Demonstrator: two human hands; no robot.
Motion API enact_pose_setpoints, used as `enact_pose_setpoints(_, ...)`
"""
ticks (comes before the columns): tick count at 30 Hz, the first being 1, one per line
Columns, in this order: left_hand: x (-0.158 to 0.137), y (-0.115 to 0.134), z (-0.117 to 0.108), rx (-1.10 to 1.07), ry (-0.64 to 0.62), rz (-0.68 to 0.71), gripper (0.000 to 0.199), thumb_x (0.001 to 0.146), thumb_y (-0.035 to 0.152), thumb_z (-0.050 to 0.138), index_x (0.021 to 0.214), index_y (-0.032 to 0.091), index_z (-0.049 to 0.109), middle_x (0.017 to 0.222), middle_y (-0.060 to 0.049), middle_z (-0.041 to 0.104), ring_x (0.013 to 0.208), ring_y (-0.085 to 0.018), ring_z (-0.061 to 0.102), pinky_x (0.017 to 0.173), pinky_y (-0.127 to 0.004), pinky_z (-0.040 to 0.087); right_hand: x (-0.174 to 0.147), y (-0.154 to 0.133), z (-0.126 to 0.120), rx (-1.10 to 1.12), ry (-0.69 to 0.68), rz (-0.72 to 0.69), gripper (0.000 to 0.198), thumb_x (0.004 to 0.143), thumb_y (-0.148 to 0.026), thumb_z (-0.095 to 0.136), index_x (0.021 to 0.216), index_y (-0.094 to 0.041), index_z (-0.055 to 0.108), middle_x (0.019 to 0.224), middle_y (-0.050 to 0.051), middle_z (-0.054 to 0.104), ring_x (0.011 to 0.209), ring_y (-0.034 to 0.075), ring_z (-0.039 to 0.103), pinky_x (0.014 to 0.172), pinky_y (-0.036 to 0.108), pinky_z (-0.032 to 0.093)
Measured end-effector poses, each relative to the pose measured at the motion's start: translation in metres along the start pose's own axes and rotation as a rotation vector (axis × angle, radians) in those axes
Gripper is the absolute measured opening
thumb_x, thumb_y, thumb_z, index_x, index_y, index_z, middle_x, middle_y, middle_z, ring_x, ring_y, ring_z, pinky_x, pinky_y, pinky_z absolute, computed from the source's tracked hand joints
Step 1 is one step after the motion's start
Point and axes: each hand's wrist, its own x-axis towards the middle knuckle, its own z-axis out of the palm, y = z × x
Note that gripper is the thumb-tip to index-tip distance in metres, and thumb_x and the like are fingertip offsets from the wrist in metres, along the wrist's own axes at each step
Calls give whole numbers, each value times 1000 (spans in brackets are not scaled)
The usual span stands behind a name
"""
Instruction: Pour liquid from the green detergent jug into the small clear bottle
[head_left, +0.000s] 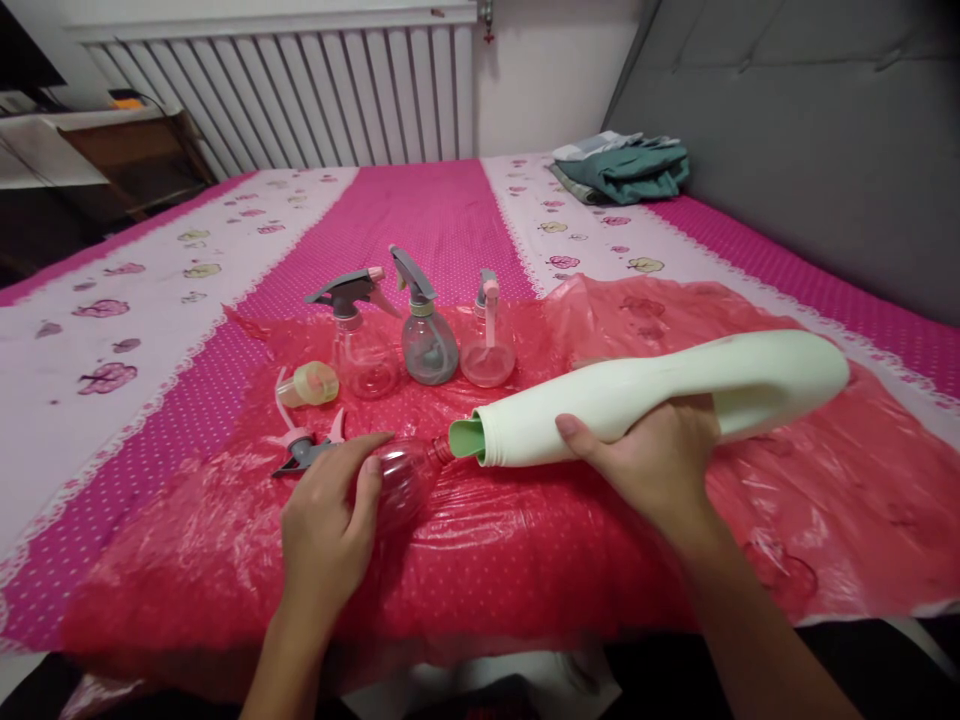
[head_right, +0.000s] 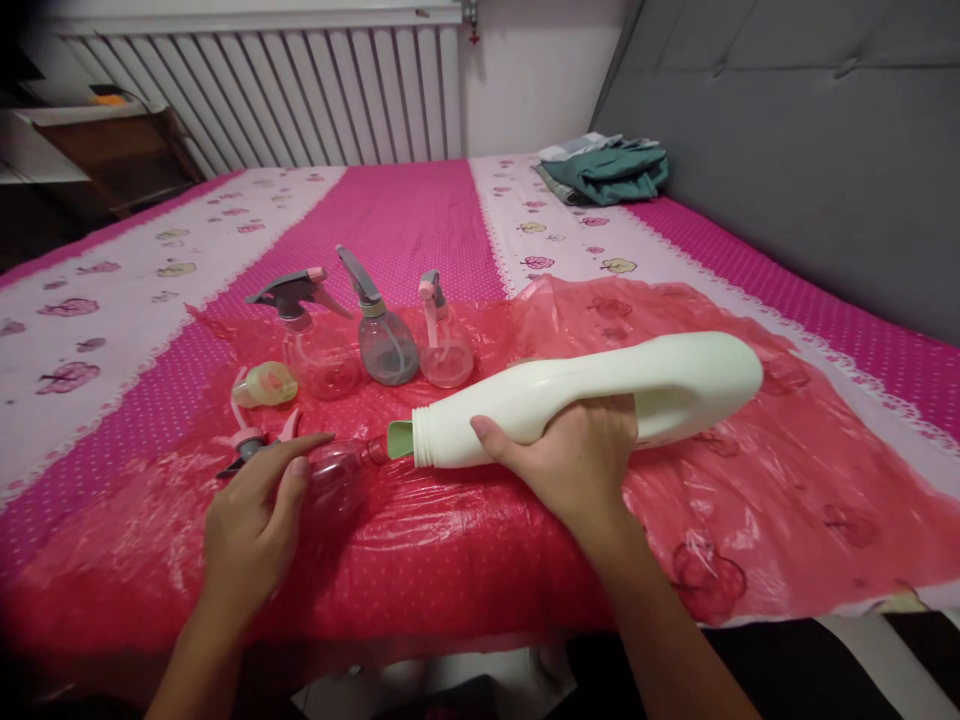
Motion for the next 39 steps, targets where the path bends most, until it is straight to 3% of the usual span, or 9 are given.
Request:
enact_pose_setpoints(27,-1,3,-1,7,-7,-22,42,109,42,44,118,22,79,113,-7,82,105,-27,75,93,-39,53,1,0,-1,21,-21,17,109,64,-115,24,71,-18,73,70,19,67,75,37,65,85,58,52)
enact_pose_setpoints(39,0,4,0,-1,-6,-30,42,109,43,44,117,23,79,112,-7,82,105,-28,75,94,-41,53,0,-1,-2,27,-27,28,97,66,-110,35,70,-20,69,69,18,65,73,37,63,82,57,51)
